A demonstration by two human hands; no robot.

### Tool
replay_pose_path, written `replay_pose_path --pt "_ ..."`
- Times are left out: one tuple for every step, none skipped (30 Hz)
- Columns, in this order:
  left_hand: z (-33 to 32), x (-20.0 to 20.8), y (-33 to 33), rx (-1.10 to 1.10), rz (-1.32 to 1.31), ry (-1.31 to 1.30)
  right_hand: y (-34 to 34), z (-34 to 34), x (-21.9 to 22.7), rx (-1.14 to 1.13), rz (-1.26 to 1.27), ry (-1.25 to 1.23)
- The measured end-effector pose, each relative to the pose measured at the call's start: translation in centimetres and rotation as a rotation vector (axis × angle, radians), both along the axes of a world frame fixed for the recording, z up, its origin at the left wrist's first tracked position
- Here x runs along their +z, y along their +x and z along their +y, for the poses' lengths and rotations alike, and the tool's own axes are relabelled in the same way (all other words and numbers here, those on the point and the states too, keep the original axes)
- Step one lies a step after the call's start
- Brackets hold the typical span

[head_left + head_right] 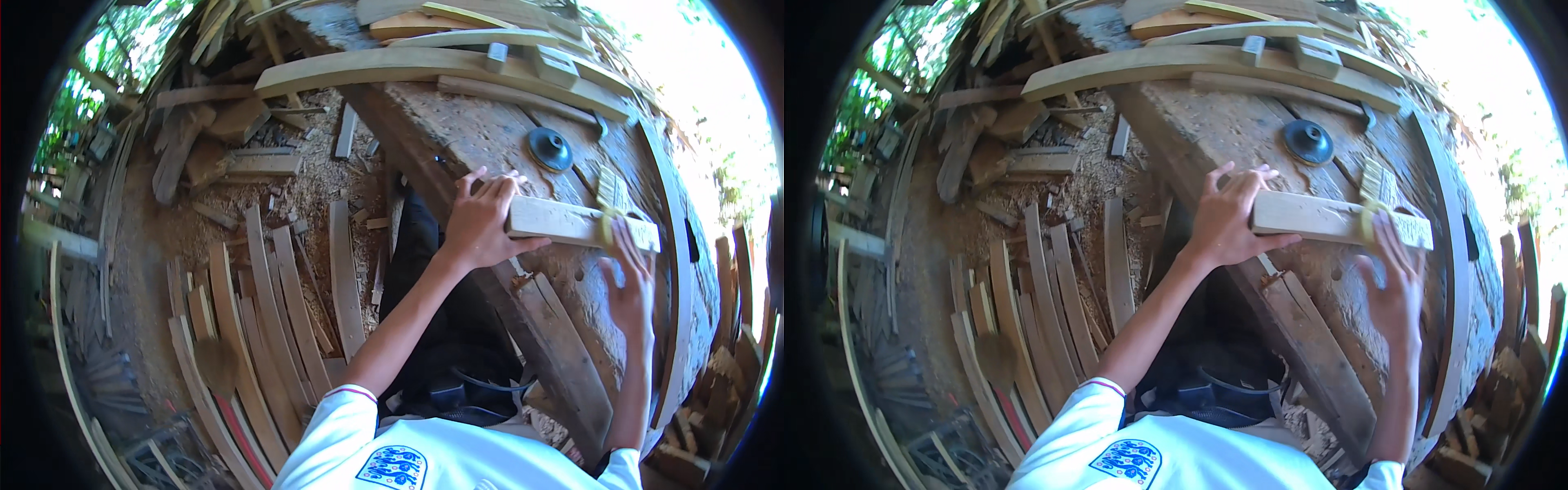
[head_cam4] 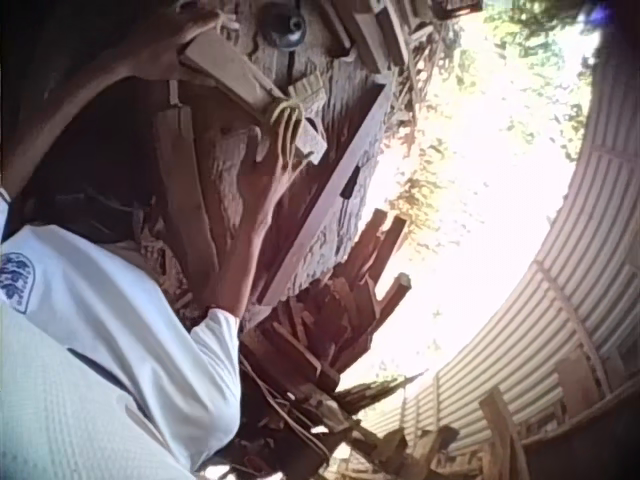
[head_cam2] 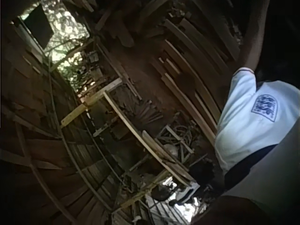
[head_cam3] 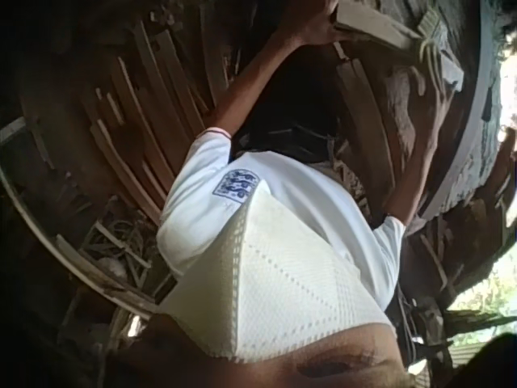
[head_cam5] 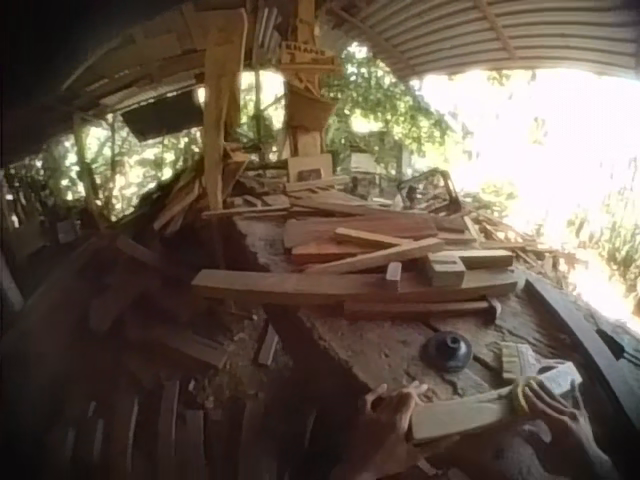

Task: The person carves a rectangular wooden block using a small hand tool, creating a textured surface. They then brush away the wood shavings with a brush and wipe the surface with a yellow sponge. The work is performed on a wooden table in an outdoor setting.

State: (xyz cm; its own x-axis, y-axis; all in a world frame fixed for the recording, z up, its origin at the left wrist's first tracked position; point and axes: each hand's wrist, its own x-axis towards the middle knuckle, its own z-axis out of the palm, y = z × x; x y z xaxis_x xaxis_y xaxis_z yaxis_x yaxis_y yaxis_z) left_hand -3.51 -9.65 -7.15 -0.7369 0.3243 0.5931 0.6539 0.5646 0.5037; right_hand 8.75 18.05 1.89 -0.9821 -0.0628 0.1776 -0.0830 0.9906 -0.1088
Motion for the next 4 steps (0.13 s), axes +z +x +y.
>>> replay_pose_path --pt "0.0 0.1 0.0 0.002 0.003 0.008 0.4 2.6 -0.5 -0.062 0.021 0.022" --pt "0.0 0.8 0.1 -0.039 -0.066 0.004 0.7 4.8 -1.0 -0.122 0.039 0.029" --pt "0.1 0.8 0.1 -0.025 -0.039 0.019 0.7 6.7 -1.6 -0.167 0.057 0.030" --pt "0.3 0.0 0.0 -0.006 -0.017 0.030 -0.2 6.3 -1.2 -0.126 0.058 0.040"
